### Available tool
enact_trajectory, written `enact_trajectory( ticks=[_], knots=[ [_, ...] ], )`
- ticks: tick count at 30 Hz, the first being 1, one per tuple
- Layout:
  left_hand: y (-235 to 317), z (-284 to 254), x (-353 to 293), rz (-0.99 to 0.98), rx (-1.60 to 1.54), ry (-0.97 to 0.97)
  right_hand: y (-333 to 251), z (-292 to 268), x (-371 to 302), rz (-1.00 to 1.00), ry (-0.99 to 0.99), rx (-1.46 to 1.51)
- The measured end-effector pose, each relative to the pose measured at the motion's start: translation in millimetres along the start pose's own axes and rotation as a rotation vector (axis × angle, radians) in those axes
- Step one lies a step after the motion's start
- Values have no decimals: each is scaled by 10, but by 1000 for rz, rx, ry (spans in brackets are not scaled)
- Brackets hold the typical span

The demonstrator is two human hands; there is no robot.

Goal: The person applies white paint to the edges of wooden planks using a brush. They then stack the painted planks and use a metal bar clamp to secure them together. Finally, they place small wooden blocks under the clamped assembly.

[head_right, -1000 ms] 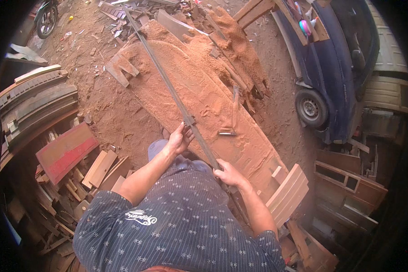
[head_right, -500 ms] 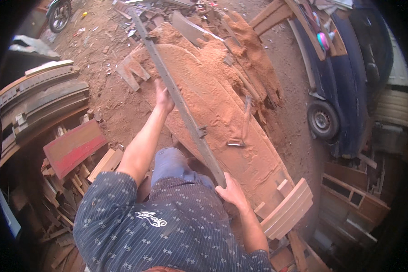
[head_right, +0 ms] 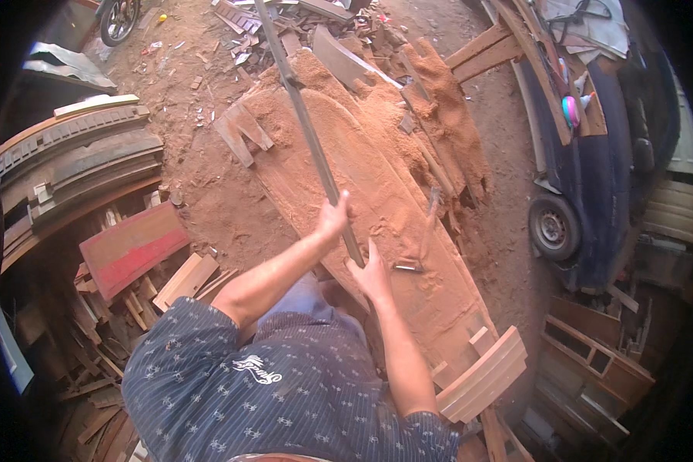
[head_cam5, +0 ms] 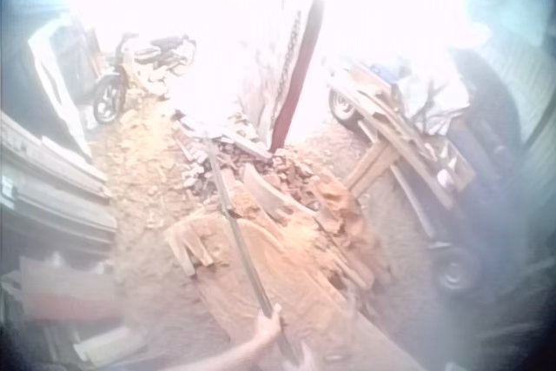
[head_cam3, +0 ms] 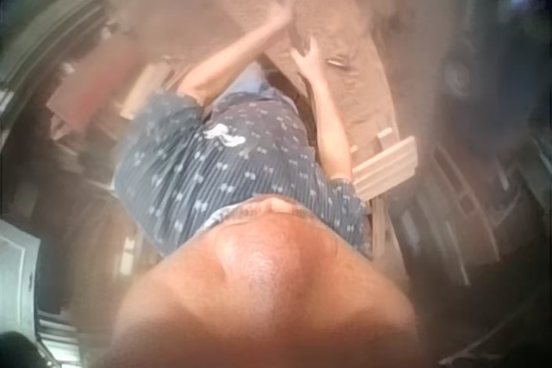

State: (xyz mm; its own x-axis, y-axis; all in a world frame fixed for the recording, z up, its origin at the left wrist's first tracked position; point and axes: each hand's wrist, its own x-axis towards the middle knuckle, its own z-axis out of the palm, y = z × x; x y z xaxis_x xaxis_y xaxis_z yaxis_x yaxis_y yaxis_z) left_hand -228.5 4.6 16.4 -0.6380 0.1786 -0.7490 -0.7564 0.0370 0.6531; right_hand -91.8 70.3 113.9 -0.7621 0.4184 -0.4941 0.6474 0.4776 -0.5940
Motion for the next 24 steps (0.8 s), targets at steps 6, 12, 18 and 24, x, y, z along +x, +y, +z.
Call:
enact_trajectory(
  ticks=[6,12,18,24],
  knots=[
    [-304,-214,-744,-104,304,-443,292,180,-241,364,-19,104],
    [478,-551,-629,431,1079,-576,722,30,-1348,311,156,48],
    [364,271,-1463,1553,1129,-1377,912,-64,-2415,311,274,41],
    [-1093,731,-2815,764,1901,-1933,1295,42,-3705,377,362,-135]
  ],
)
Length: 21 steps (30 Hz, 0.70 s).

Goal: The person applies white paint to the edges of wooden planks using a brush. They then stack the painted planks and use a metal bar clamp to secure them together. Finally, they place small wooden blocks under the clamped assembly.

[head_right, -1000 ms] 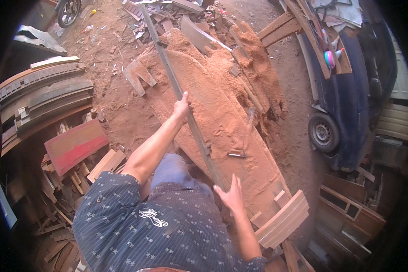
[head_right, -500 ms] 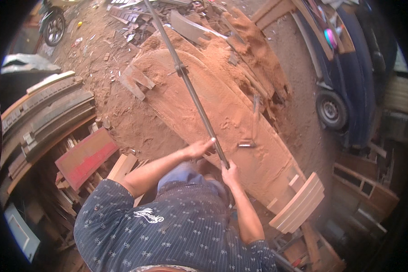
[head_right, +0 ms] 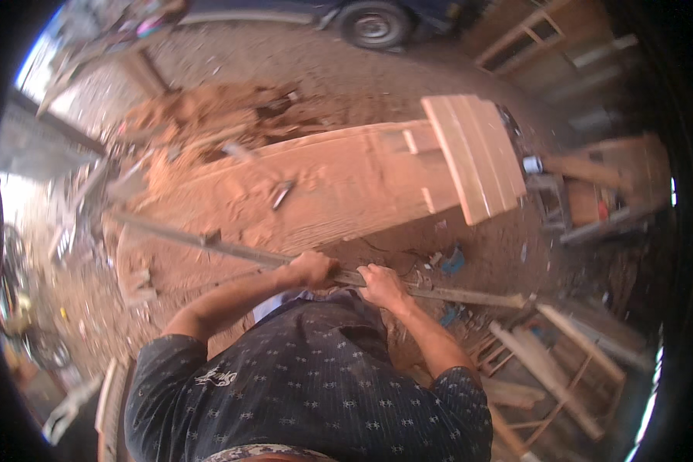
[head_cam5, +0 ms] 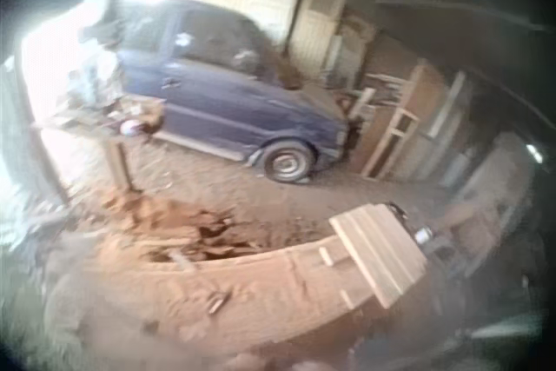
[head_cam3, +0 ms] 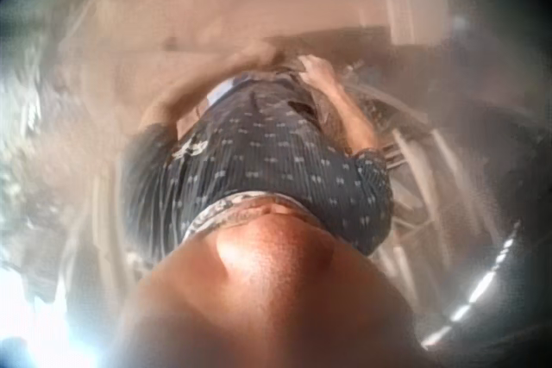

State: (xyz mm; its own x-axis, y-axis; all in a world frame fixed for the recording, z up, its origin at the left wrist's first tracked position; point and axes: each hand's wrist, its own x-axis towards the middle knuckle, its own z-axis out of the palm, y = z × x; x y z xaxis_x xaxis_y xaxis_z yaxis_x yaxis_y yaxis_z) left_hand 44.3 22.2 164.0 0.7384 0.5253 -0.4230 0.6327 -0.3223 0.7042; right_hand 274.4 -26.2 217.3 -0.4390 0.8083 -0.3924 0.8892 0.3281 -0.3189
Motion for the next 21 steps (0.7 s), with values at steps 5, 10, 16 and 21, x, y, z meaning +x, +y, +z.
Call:
enact_trajectory(
  ticks=[5,10,16,21],
  knots=[
    [857,285,682,90,-22,18,795,-439,-878,139,0,-63],
    [2042,392,1482,70,-33,54,2296,-984,-2032,261,164,-267],
    [3006,325,2129,44,3,49,3304,-1440,-2708,265,263,-429],
    [3230,184,2542,133,-108,49,4208,-1862,-3114,414,363,-480]
  ],
)
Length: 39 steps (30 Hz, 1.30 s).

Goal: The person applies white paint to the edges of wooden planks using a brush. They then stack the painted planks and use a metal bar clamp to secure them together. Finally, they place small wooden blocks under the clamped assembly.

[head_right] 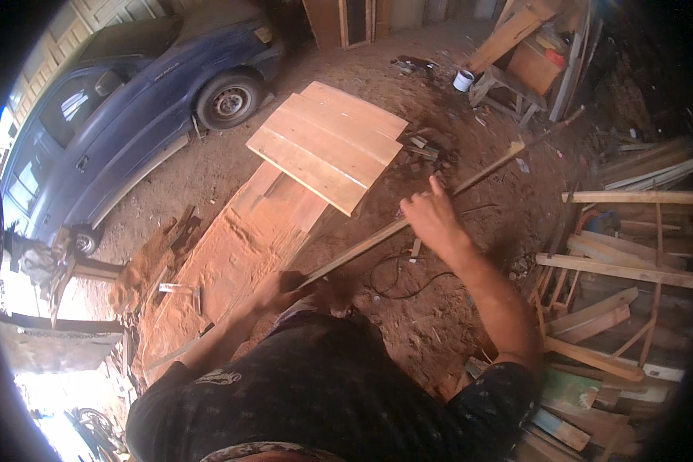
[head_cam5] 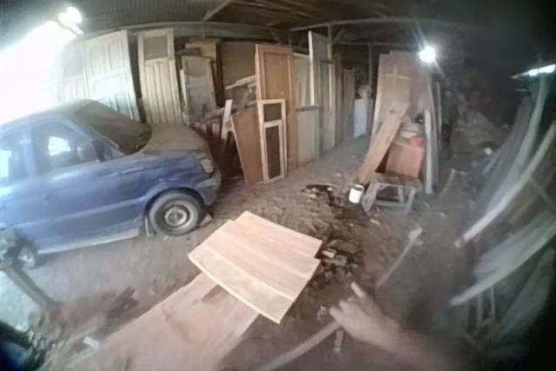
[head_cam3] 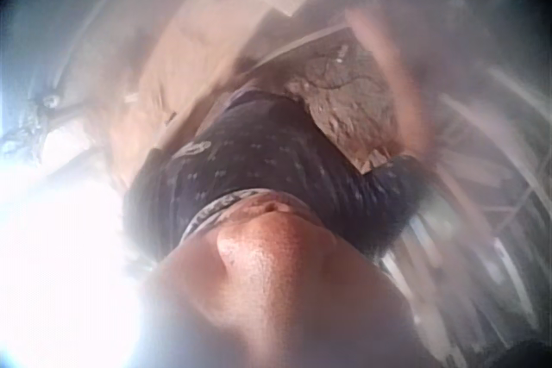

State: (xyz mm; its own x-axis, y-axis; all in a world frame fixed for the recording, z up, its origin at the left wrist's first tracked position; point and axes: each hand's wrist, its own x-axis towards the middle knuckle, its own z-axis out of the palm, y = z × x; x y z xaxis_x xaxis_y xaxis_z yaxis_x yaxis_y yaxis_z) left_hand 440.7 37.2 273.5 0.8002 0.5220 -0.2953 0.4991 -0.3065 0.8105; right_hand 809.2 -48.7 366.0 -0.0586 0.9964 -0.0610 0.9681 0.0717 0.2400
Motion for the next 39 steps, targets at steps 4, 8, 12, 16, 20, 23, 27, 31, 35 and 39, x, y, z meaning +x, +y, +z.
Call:
enact_trajectory(
  ticks=[4,8,12,16,20,23,27,31,35,39],
  knots=[
    [59,-125,351,-102,1,-2,879,37,190,37,26,-10],
    [1,-339,825,-106,27,43,1701,-4,755,191,-159,-94],
    [-19,-598,1372,-114,103,109,2327,-6,1307,56,-121,-18],
    [84,-956,1833,-112,96,186,2787,122,1902,8,22,44],
    [119,-1249,2310,-98,34,404,3141,324,2633,-61,93,104],
    [-31,-1383,2670,-100,161,479,3350,625,3280,-113,31,130],
    [-395,-1363,3262,-185,161,563,3575,1189,4128,-166,-43,168],
    [-765,-1329,3811,-292,123,580,3639,1877,4924,-204,-176,144],
    [-1045,-1309,4205,-387,58,578,3717,2530,5500,-264,-115,276],
    [-1194,-1300,4339,-453,109,568,3778,2973,5917,-440,-164,432]
  ],
)
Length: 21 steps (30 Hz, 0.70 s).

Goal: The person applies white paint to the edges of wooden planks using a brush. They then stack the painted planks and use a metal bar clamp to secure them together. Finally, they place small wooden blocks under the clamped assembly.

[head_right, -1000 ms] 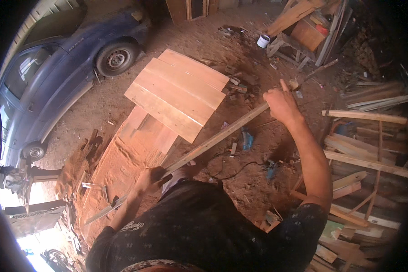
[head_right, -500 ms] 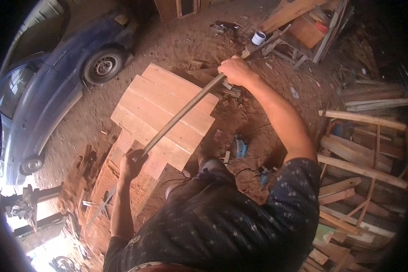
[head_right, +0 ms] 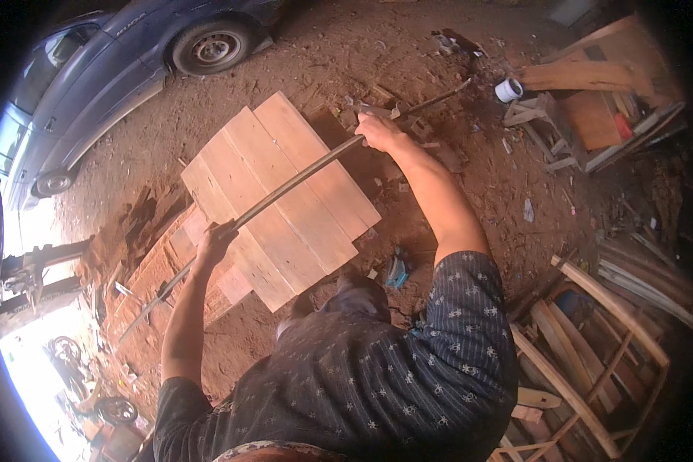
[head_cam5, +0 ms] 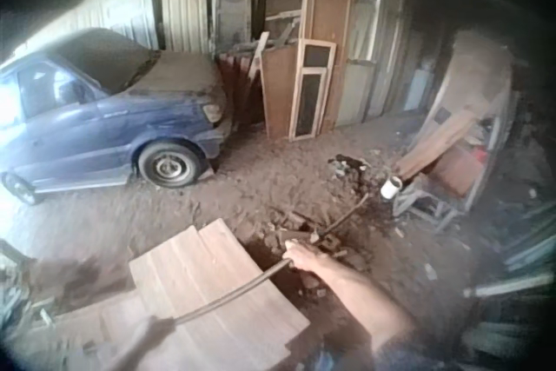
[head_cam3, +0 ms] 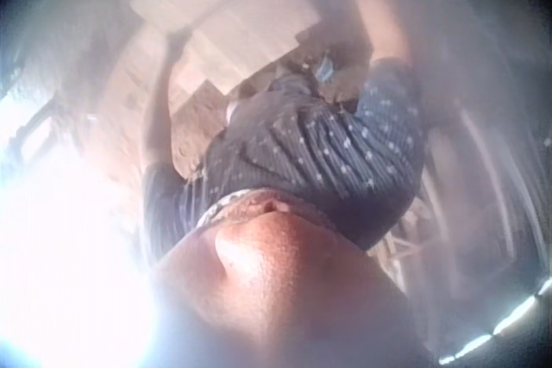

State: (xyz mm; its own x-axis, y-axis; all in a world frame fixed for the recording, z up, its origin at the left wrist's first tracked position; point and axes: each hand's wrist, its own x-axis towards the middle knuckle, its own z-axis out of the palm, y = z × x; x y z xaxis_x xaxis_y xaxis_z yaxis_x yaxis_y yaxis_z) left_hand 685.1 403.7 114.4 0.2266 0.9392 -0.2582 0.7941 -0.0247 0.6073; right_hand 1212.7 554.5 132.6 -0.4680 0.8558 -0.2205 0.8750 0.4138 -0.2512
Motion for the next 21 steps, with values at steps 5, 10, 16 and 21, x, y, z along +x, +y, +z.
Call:
enact_trajectory(
  ticks=[5,10,16,21],
  knots=[
    [-114,87,68,-23,68,34,209,329,325,27,-32,192],
    [-291,221,101,66,316,126,408,501,441,-150,-24,59],
    [-581,295,119,97,518,69,222,479,411,-153,78,99],
    [-828,272,-41,-6,502,63,-219,420,413,-157,49,125]
  ],
)
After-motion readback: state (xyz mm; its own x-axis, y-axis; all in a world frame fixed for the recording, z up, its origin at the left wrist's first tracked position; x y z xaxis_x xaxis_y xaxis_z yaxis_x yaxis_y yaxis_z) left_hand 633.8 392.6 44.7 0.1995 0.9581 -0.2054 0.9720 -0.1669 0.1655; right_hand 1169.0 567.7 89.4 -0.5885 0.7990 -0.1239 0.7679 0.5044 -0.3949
